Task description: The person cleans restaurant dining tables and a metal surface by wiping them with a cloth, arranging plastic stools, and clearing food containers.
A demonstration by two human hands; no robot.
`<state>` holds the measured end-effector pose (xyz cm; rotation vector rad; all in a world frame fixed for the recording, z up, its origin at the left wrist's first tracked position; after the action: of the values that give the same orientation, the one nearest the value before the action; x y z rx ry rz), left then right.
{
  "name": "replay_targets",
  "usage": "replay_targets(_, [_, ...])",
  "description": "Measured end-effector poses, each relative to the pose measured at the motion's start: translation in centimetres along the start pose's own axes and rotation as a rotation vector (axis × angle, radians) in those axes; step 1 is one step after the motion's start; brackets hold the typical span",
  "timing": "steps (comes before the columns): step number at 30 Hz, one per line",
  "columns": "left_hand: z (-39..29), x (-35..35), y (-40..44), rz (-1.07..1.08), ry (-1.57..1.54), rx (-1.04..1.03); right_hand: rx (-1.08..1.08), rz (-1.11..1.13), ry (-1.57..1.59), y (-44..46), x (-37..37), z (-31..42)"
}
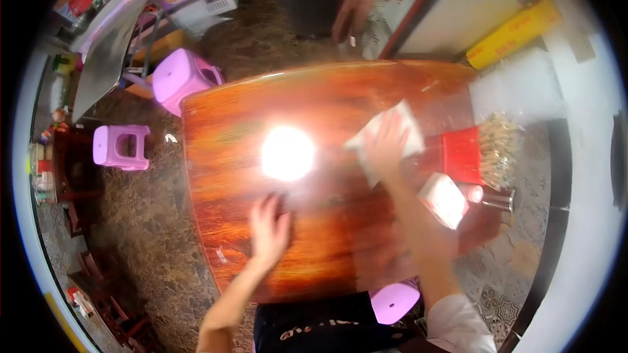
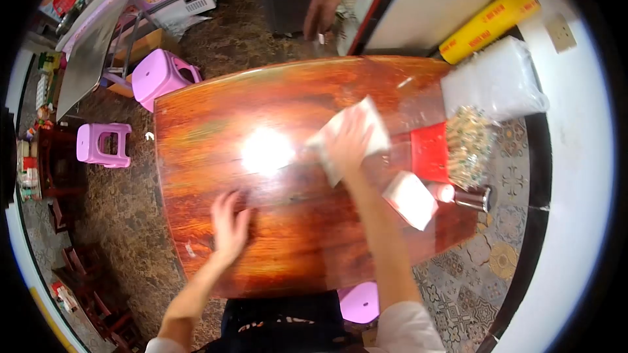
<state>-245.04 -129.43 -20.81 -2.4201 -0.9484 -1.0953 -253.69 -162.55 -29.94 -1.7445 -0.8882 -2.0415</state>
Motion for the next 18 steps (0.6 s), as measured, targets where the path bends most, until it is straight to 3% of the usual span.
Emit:
replay_targets(2, [10.1, 4.7, -4.9, 0.019, 0.283, -0.073, 0.045, -0.101, -0.094, 8.9, -4.5, -2.4])
replay_targets(3, [13.0, 5.3, -7.2, 0.157, 0.358, -0.116, 0.039, -0.035, -0.003, 12.7, -5.5, -3.7])
replay_targets(4, [15.5, 6.0, -9.2, 0.299, 0.437, -0.138, 0.058, -0.024, 0.051, 14.8, -6.3, -2.5])
replay_targets(6, [16.0, 5.5, -9.2, 0.222, 0.394, -0.134, 0.101, -0.069, 0.098, 17.7, -7.1, 1.0])
replay_targets(7, [16.2, 5.5, -9.2, 0.212, 0.383, -0.137, 0.464, 0.196, -0.237, 17.3, -4.8, 7.6])
replay_targets(8, [16.5, 5.8, -9.3, 0.208, 0.371, -0.146, 0.494, 0.247, -0.171, 16.7, -2.3, 15.8])
replay_targets(9, [16.8, 5.8, -9.4, 0.205, 0.361, -0.155, 0.519, -0.04, 0.212, 16.1, -6.0, 20.8])
replay_targets(10, [16.9, 6.2, -9.4, 0.195, 0.278, -0.16, 0.694, 0.149, 0.066, 14.0, -4.3, 29.4])
replay_targets(11, [17.5, 6.2, -9.7, 0.182, 0.215, -0.14, 0.711, 0.318, 0.218, 12.5, -4.8, 36.5])
replay_targets(13, [17.8, 6.6, -9.9, 0.124, 0.137, -0.125, 0.695, 0.37, 0.34, 8.3, -2.1, 47.4])
replay_targets(16, [17.8, 7.1, -10.4, 0.006, 0.131, -0.124, 0.734, 0.48, 0.173, 1.2, 3.4, 51.5])
replay_targets(18, [17.8, 7.4, -10.4, -0.039, 0.125, -0.153, 1.035, 0.242, 0.41, -4.2, 0.3, 48.2])
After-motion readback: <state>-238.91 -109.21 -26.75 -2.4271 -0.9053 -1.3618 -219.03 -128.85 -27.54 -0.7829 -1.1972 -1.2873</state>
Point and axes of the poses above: each hand's wrist, its own y-axis towards the middle knuckle, its own x-axis out of the back of the hand, z = x × y, the point moved 4 cm from there along y, towards the middle knuckle, and after that the axes turned 5 degrees about -x, right-handed, at the moved point
